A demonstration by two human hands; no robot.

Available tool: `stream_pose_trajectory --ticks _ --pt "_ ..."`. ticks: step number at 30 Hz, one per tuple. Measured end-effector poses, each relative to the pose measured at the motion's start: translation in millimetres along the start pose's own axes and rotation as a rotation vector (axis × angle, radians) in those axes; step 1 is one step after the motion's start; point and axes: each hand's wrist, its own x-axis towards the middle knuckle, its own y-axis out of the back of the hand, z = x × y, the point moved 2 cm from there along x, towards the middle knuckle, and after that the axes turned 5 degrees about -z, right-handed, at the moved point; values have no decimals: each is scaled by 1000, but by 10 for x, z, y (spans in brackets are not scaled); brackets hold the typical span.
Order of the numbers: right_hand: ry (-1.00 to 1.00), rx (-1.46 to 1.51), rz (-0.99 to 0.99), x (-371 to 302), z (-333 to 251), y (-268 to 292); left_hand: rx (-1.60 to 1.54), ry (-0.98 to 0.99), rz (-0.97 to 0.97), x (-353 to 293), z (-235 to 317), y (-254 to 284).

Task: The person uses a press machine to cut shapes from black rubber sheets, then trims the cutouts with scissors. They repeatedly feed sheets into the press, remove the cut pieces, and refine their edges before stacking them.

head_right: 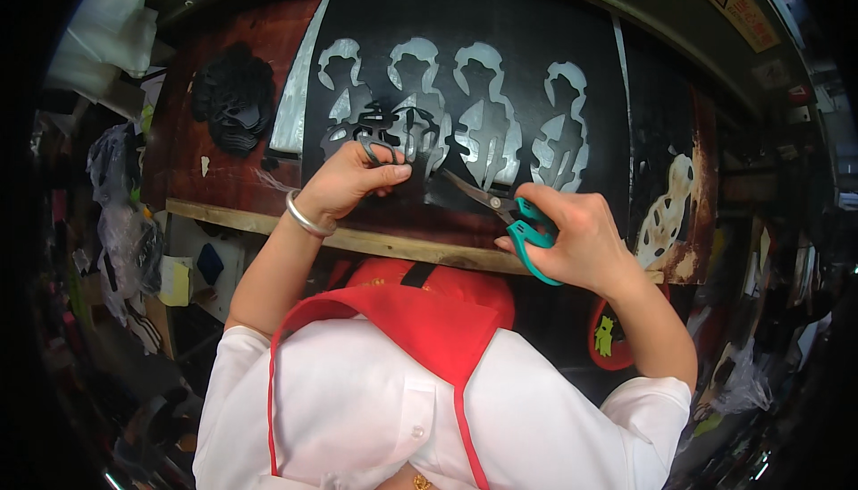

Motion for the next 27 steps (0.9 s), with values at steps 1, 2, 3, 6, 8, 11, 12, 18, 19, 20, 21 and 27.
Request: stream_pose_trajectory --ticks 1,2,3,6,8,11,12,18,19,20,21,27 --pt "33 -61 -12 51 -10 26 15 -9 37 -4 3 14" --pt "59 -119 -43 106 -10 56 -11 -63 -2 -5 11 3" --pt "82 -176 -66 162 -10 80 -21 -106 -3 -12 19 6" --pt "98 -307 -236 335 -25 106 22 -158 -27 -27 42 -3" --pt "92 -323 -321 459 -51 120 87 -192 -38 -30 71 -14" --pt "93 -361 -436 634 -103 135 88 -212 -54 -30 126 -41" --pt "114 -350 -463 688 -124 135 83 -216 -64 -34 144 -53" --pt "171 -324 -597 950 -191 125 49 -261 -54 -27 193 -128" --pt "178 -336 -611 973 -198 124 33 -260 -46 -24 183 -132" --pt "186 -350 -624 992 -204 123 23 -257 -29 -22 172 -129" --pt "188 -372 -638 1005 -206 121 -8 -253 -42 -17 156 -132" --pt "212 -367 -587 976 -171 99 -159 -228 -23 24 47 -131"
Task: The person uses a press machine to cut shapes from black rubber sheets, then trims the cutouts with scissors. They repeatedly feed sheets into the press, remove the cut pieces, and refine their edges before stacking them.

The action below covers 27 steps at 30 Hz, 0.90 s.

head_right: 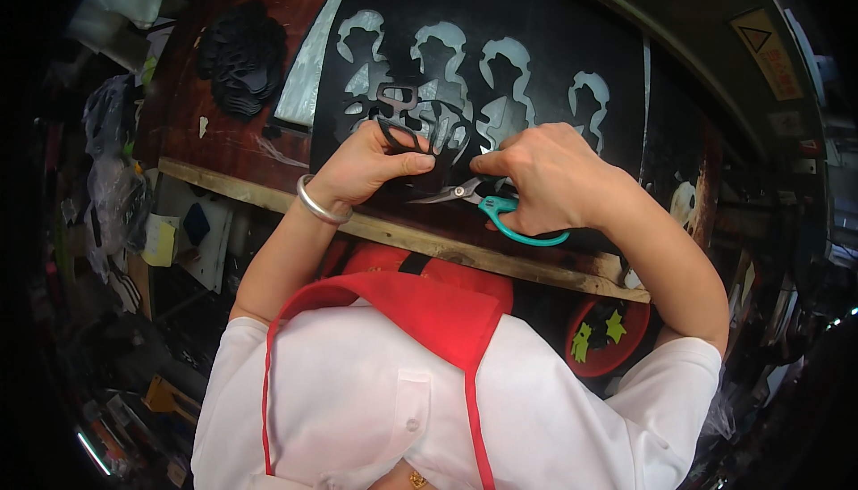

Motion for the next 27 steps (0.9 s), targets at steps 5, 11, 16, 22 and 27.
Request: stream_pose_trajectory --ticks 5,11,16,22,27 --pt "3 37 48 -27 44 -53 -77 -10 14 23 -56 3" --pt "-21 -8 12 -42 86 -70 -123 -15 34 59 -120 49" --pt "-24 -28 3 -20 64 -51 -137 -39 55 79 -164 75" --pt "198 -47 -212 151 -190 -284 -345 8 59 114 10 106" --pt "-111 183 119 82 36 -227 -570 -167 158 -85 331 64"
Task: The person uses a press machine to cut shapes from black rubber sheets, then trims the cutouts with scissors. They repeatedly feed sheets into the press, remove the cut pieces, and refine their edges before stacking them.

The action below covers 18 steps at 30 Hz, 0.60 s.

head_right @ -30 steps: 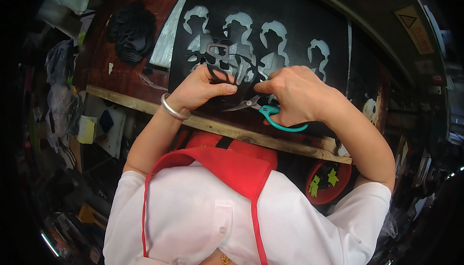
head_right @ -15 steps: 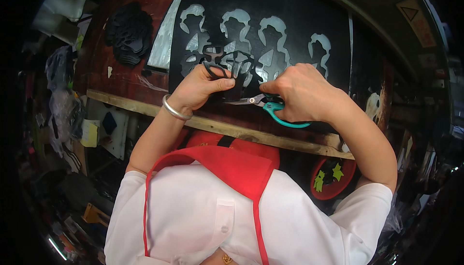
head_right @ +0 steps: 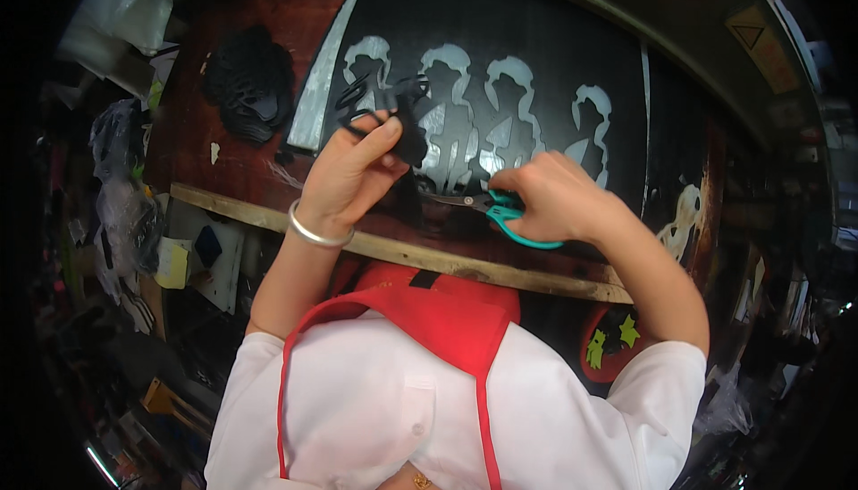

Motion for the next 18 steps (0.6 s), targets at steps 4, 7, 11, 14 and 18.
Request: stream_pose_trajectory --ticks 4,7,11,14,18 --pt "-92 847 249 -131 -151 -323 -236 -184 183 -200 28 -176" --pt "12 1100 392 -19 -378 -701 -314 -227 213 -249 -107 -317" --pt "100 1111 535 140 -593 -855 -254 -284 196 -278 -237 -413" --pt "92 1007 592 170 -661 -792 -102 -362 235 -250 -289 -419" --pt "50 965 608 170 -681 -785 53 -451 242 -186 -340 -418"
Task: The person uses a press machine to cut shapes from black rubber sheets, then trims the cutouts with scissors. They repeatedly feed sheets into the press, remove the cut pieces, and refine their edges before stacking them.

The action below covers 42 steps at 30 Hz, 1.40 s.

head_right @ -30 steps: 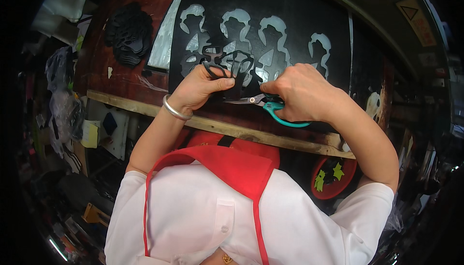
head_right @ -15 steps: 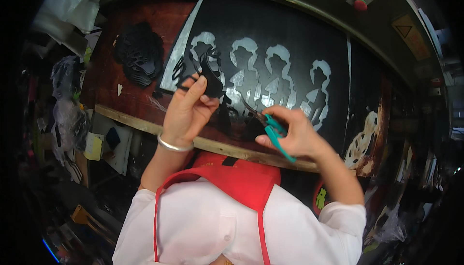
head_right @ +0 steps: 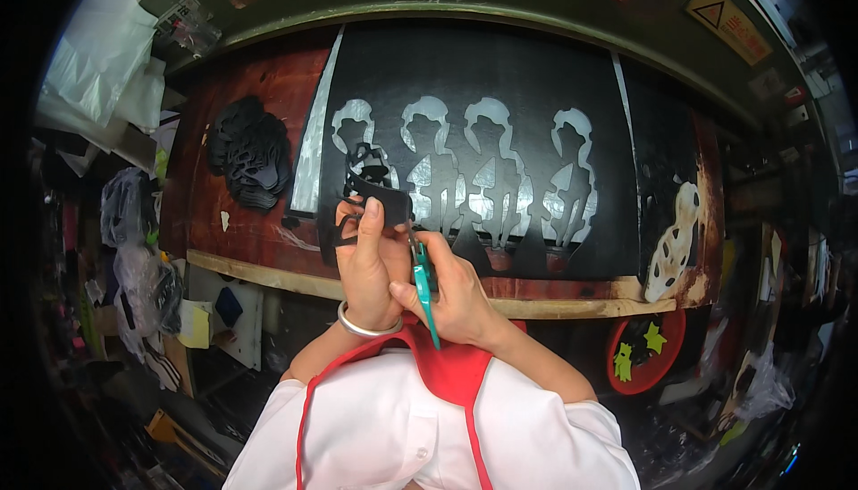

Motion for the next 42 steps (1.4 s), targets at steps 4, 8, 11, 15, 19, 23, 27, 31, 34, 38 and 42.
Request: stream_pose_trajectory --ticks 4,8,11,15,19,23,27,31,34,38,42 --pt "-13 15 28 -18 65 -41 169 1 37 -22 -38 50" --pt "-44 124 53 -13 67 -57 283 21 -2 -102 -88 210" --pt "-80 165 21 -8 36 -25 389 102 -185 -104 -40 377" --pt "-75 251 -26 -50 30 57 756 289 -570 -181 318 498" --pt "-161 338 -115 -100 70 94 1150 193 -585 -214 830 437" --pt "-179 527 -193 -143 41 79 1427 -499 -488 252 646 213" --pt "-227 770 -179 -212 -33 137 1381 -494 -772 396 376 152" --pt "-220 757 -248 -277 -76 179 1012 169 -471 128 316 276" --pt "-208 593 -263 -297 -56 167 720 385 -384 11 328 315" --pt "-159 555 -293 -313 -43 150 634 436 -370 -23 364 296" --pt "-112 485 -299 -323 -36 134 663 410 -356 -84 402 269"
